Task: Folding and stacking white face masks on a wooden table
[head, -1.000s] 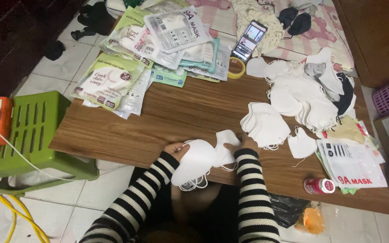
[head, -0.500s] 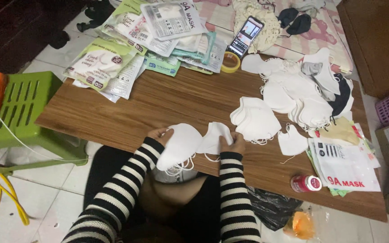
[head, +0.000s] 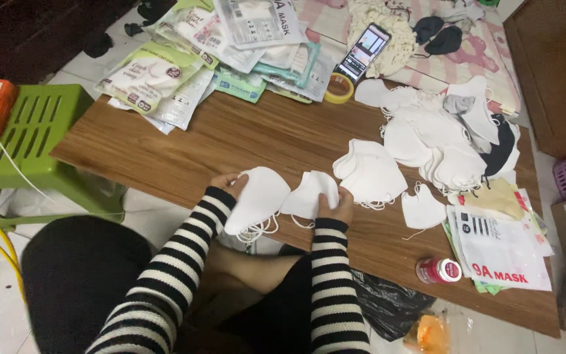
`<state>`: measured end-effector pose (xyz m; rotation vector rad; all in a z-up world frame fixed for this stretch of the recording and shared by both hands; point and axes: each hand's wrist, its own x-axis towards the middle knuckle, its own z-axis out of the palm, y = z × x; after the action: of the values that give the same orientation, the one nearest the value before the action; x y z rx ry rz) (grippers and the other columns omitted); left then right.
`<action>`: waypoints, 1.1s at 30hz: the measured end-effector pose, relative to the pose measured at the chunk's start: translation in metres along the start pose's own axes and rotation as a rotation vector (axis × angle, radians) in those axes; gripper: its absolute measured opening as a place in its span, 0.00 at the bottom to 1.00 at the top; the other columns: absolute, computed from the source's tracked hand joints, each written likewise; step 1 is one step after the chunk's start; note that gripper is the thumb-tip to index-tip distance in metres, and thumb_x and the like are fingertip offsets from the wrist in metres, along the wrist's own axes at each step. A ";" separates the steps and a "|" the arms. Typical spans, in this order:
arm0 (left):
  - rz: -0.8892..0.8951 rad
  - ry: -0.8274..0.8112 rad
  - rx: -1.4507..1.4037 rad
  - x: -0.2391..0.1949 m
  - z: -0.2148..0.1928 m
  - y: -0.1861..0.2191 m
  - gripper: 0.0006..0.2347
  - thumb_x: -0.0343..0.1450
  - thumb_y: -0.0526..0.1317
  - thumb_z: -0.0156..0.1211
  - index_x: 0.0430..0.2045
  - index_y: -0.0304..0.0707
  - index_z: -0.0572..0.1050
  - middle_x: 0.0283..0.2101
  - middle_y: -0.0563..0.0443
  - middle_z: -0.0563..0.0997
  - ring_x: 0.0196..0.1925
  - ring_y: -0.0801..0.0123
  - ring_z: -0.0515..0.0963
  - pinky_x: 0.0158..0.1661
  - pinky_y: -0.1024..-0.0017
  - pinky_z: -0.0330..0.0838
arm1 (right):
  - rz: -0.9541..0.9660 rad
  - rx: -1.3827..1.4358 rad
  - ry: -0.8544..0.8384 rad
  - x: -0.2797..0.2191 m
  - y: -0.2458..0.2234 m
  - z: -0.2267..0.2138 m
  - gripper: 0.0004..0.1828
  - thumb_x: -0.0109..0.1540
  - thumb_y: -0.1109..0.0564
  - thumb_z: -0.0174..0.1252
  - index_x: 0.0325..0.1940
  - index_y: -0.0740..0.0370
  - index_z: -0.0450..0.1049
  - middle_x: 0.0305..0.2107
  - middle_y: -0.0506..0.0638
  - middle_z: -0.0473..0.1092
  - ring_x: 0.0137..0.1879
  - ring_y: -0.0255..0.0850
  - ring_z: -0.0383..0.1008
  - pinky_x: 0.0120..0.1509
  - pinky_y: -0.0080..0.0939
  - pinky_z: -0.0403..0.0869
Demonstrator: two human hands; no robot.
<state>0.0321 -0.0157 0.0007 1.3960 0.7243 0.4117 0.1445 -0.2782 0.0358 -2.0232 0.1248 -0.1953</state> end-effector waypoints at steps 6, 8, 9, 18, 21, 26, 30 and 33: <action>-0.023 0.040 -0.065 -0.041 -0.002 0.040 0.06 0.68 0.40 0.71 0.32 0.39 0.84 0.24 0.47 0.82 0.24 0.75 0.76 0.28 0.81 0.74 | -0.032 -0.048 -0.021 -0.002 0.000 0.000 0.26 0.55 0.55 0.73 0.56 0.55 0.73 0.42 0.54 0.76 0.52 0.48 0.76 0.56 0.46 0.75; -0.044 0.037 -0.016 -0.032 0.000 0.029 0.05 0.69 0.41 0.70 0.32 0.42 0.84 0.25 0.44 0.83 0.25 0.74 0.78 0.28 0.79 0.76 | -0.053 -0.088 -0.004 -0.001 0.002 -0.001 0.26 0.54 0.55 0.74 0.55 0.55 0.74 0.41 0.53 0.77 0.51 0.48 0.77 0.55 0.45 0.76; -0.044 0.044 -0.028 -0.031 0.000 0.027 0.05 0.69 0.41 0.70 0.32 0.42 0.84 0.25 0.44 0.83 0.25 0.74 0.78 0.28 0.79 0.76 | -0.065 -0.094 -0.010 0.002 0.006 0.002 0.26 0.54 0.55 0.74 0.55 0.55 0.74 0.41 0.53 0.77 0.51 0.48 0.77 0.55 0.45 0.76; -0.076 0.042 -0.051 -0.030 0.003 0.022 0.04 0.69 0.41 0.71 0.31 0.44 0.85 0.28 0.46 0.84 0.26 0.75 0.78 0.31 0.75 0.79 | -0.074 -0.047 0.008 0.000 0.005 0.007 0.26 0.56 0.57 0.72 0.57 0.55 0.72 0.43 0.56 0.77 0.51 0.50 0.77 0.53 0.47 0.76; -0.088 0.048 -0.017 -0.035 0.001 0.033 0.03 0.68 0.42 0.71 0.31 0.49 0.85 0.27 0.48 0.84 0.27 0.74 0.81 0.31 0.78 0.79 | -0.048 -0.035 0.009 -0.005 -0.004 0.007 0.26 0.56 0.56 0.71 0.57 0.54 0.72 0.45 0.55 0.76 0.52 0.50 0.76 0.54 0.47 0.75; -0.127 0.016 -0.316 -0.050 0.005 0.051 0.05 0.72 0.32 0.60 0.31 0.25 0.79 0.30 0.43 0.78 0.33 0.68 0.74 0.41 0.77 0.74 | 0.013 -0.076 0.039 -0.001 -0.004 0.010 0.27 0.55 0.55 0.72 0.57 0.50 0.72 0.49 0.55 0.76 0.58 0.51 0.75 0.59 0.47 0.75; -0.566 -0.114 -0.801 0.043 0.011 -0.005 0.13 0.74 0.34 0.59 0.49 0.20 0.74 0.51 0.37 0.77 0.55 0.63 0.76 0.64 0.69 0.64 | 0.042 -0.083 0.043 -0.010 -0.013 0.008 0.26 0.56 0.54 0.71 0.57 0.48 0.72 0.49 0.55 0.76 0.58 0.50 0.75 0.60 0.47 0.75; -0.047 -0.381 0.838 0.069 0.039 0.033 0.24 0.77 0.59 0.39 0.48 0.42 0.76 0.55 0.47 0.80 0.63 0.68 0.75 0.65 0.67 0.65 | 0.076 -0.085 0.063 -0.009 -0.015 0.006 0.25 0.56 0.53 0.72 0.55 0.45 0.72 0.47 0.49 0.76 0.55 0.45 0.76 0.58 0.44 0.75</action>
<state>0.1129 0.0059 0.0183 2.1559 0.6298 -0.2409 0.1363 -0.2648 0.0461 -2.0934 0.2529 -0.2086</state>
